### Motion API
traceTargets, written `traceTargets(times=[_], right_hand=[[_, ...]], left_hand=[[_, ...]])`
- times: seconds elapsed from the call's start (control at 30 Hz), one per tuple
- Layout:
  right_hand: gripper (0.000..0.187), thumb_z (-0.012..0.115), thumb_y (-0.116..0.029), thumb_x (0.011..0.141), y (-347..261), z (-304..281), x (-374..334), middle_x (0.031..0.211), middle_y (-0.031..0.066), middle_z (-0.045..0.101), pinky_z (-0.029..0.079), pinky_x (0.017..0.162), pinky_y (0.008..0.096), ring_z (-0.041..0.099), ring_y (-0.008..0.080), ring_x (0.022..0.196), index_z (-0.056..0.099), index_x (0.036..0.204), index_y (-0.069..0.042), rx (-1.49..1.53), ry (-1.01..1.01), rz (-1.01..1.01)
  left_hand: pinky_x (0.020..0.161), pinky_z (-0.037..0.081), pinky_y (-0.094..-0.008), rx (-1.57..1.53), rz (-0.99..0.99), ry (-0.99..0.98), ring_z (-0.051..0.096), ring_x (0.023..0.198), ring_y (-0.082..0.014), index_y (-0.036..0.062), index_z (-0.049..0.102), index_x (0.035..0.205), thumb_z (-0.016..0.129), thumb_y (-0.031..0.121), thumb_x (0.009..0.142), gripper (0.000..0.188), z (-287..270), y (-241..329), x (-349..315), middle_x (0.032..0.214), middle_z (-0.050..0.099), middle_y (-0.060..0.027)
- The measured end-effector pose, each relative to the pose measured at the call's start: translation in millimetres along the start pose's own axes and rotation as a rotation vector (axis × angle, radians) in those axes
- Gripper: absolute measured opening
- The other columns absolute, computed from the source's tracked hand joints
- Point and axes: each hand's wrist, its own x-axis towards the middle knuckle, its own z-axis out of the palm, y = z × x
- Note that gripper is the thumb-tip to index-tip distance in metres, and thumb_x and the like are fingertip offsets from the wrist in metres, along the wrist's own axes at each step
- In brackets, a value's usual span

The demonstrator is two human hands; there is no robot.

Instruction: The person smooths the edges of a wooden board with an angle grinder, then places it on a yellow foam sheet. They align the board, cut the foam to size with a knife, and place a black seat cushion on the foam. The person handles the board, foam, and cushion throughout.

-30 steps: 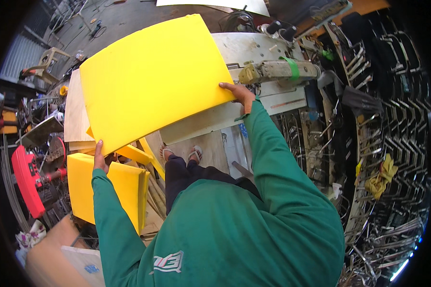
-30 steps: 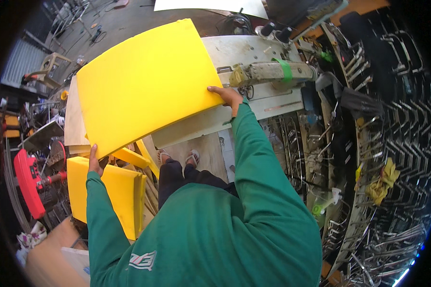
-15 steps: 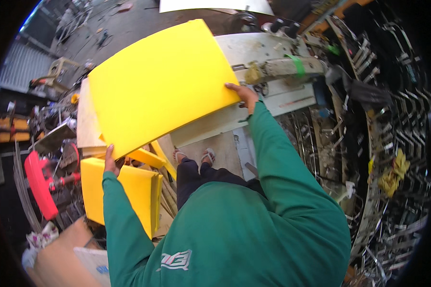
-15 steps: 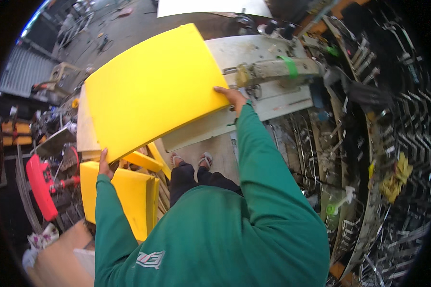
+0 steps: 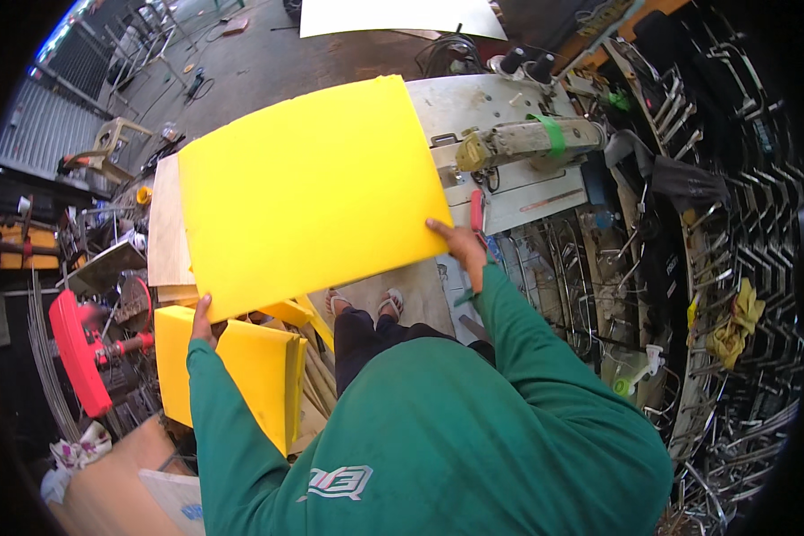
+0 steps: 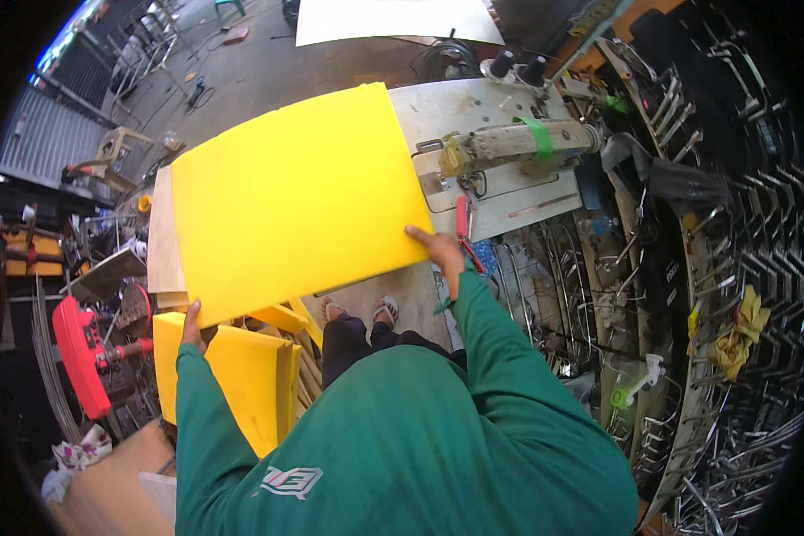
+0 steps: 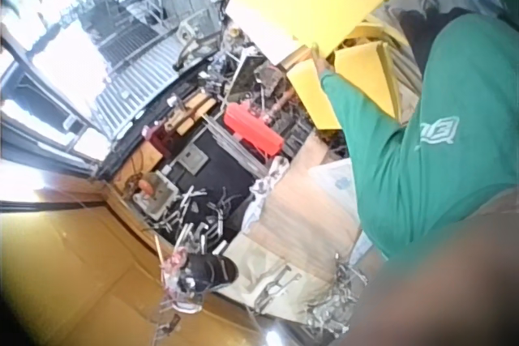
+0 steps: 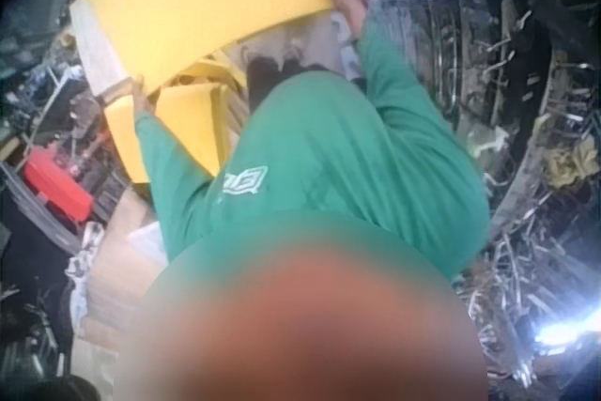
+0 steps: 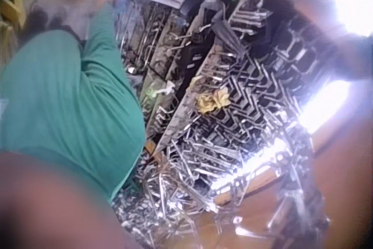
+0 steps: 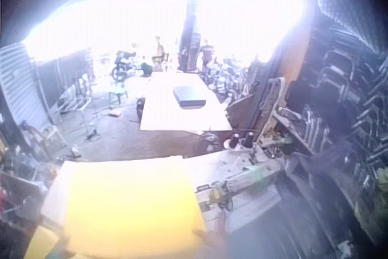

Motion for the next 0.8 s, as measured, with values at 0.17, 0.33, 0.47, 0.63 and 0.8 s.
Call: traceTargets(times=[0.17,0.33,0.47,0.63,0.8], right_hand=[[0.096,0.089,-0.068,0.078,41.2,1.4,-36.0,0.116,0.0180,0.077,0.055,0.084,0.0392,0.074,0.0266,0.099,0.072,0.128,0.013,0.155,0.095,-0.010],[0.092,0.090,-0.061,0.081,43.2,-24.4,-28.5,0.119,0.0179,0.077,0.057,0.088,0.0383,0.075,0.0271,0.104,0.069,0.131,0.013,0.168,0.057,0.043],[0.085,0.093,-0.053,0.082,46.5,-32.1,-20.4,0.117,0.0189,0.079,0.058,0.087,0.0368,0.076,0.0248,0.101,0.071,0.126,0.016,0.249,-0.024,0.017],[0.061,0.090,-0.032,0.091,48.9,-28.3,-18.9,0.126,0.0139,0.077,0.057,0.095,0.0353,0.075,0.0245,0.110,0.071,0.134,0.008,0.404,-0.051,-0.102],[0.061,0.072,-0.038,0.104,43.6,-28.8,-28.4,0.139,0.0100,0.071,0.058,0.101,0.0417,0.072,0.0289,0.119,0.055,0.154,-0.009,0.607,-0.386,-0.068]], left_hand=[[0.092,0.056,-0.0390,0.138,-0.036,0.057,0.070,0.111,-0.0200,0.0212,0.067,0.137,0.069,0.059,0.095,0.056,-7.2,-14.4,-20.3,0.124,0.074,0.0037],[0.095,0.054,-0.0402,0.178,-0.103,0.091,0.067,0.113,-0.0193,0.0242,0.068,0.135,0.069,0.059,0.095,0.053,2.1,-32.0,-32.1,0.125,0.074,0.0040],[0.094,0.053,-0.0383,0.126,-0.049,-0.049,0.067,0.113,-0.0178,0.0227,0.068,0.135,0.069,0.059,0.096,0.054,1.5,-38.9,-33.0,0.125,0.075,0.0043],[0.094,0.053,-0.0348,0.080,-0.012,0.003,0.068,0.113,-0.0159,0.0195,0.067,0.139,0.068,0.052,0.102,0.050,6.6,-43.3,-37.4,0.127,0.075,0.0036],[0.099,0.052,-0.0316,0.038,0.069,-0.013,0.068,0.119,-0.0133,0.0215,0.062,0.150,0.067,0.053,0.104,0.056,16.9,-48.9,-57.0,0.137,0.072,0.0054]])
